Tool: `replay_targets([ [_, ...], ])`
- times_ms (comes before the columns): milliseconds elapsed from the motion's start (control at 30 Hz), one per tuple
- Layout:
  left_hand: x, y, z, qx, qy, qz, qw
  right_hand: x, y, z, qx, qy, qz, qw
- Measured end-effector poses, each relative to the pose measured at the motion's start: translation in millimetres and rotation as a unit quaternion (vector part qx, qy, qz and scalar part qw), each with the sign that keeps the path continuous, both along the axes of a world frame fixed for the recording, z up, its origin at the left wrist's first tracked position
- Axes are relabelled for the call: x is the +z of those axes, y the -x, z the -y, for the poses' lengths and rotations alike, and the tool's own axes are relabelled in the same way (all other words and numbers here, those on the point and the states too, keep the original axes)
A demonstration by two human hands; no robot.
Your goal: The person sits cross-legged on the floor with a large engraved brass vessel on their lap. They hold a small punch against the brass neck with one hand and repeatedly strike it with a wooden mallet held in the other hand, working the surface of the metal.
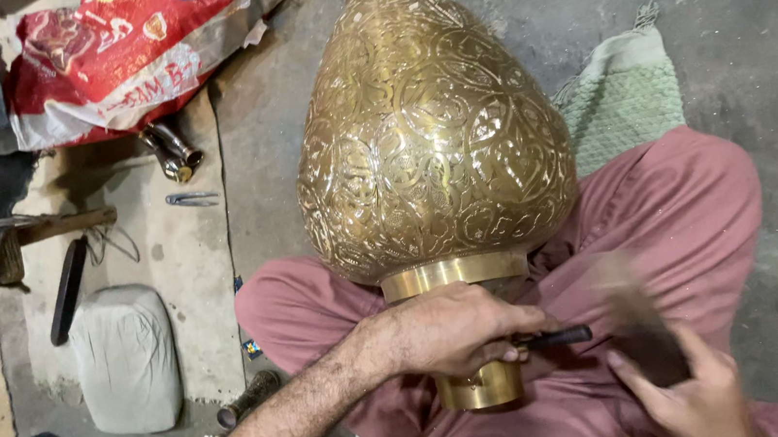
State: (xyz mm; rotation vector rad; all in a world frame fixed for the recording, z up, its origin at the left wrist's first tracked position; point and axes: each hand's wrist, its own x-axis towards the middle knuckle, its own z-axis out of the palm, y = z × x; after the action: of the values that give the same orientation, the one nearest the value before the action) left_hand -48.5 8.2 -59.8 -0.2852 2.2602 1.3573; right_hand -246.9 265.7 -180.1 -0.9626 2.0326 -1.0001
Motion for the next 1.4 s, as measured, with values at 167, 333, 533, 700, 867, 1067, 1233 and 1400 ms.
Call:
replay_targets([
  [167, 5.0, -3.2, 1.0, -0.013, 0.03, -0.06, 0.998, -23.8, -3.9, -26.3, 0.017, -0.054, -0.009, 0.998],
  [333, 6.8, -14.9, -0.2, 0.069, -0.012, -0.045, 0.997, -36.7, 6.7, -27.4, -0.065, 0.103, 0.129, 0.984],
  [533, 7.5, -30.4, 0.9, 0.12, -0.017, -0.089, 0.989, -6.0, 39.2, 17.4, 0.093, -0.047, 0.013, 0.994],
  [700, 14.0, -36.8, -1.4, 0.171, -0.014, -0.152, 0.973, 16.4, 59.1, 54.6, 0.127, 0.031, 0.127, 0.983],
  [867, 23.0, -44.7, -13.5, 0.26, -0.029, -0.05, 0.964, 41.0, 67.9, 101.1, 0.359, -0.241, -0.197, 0.88],
  [1067, 22.8, -55.2, -24.0, 0.349, -0.036, -0.041, 0.936, 66.9, 75.1, 146.8, 0.48, -0.339, -0.196, 0.785],
  [1233, 17.5, -87.3, -30.4, 0.523, -0.062, -0.1, 0.844, 39.4, 63.2, 131.9, 0.254, 0.094, 0.073, 0.96],
  [1400, -0.7, -132.5, -37.8, 0.67, -0.155, -0.219, 0.692, -13.1, 37.2, 112.3, 0.033, 0.116, 0.165, 0.979],
])
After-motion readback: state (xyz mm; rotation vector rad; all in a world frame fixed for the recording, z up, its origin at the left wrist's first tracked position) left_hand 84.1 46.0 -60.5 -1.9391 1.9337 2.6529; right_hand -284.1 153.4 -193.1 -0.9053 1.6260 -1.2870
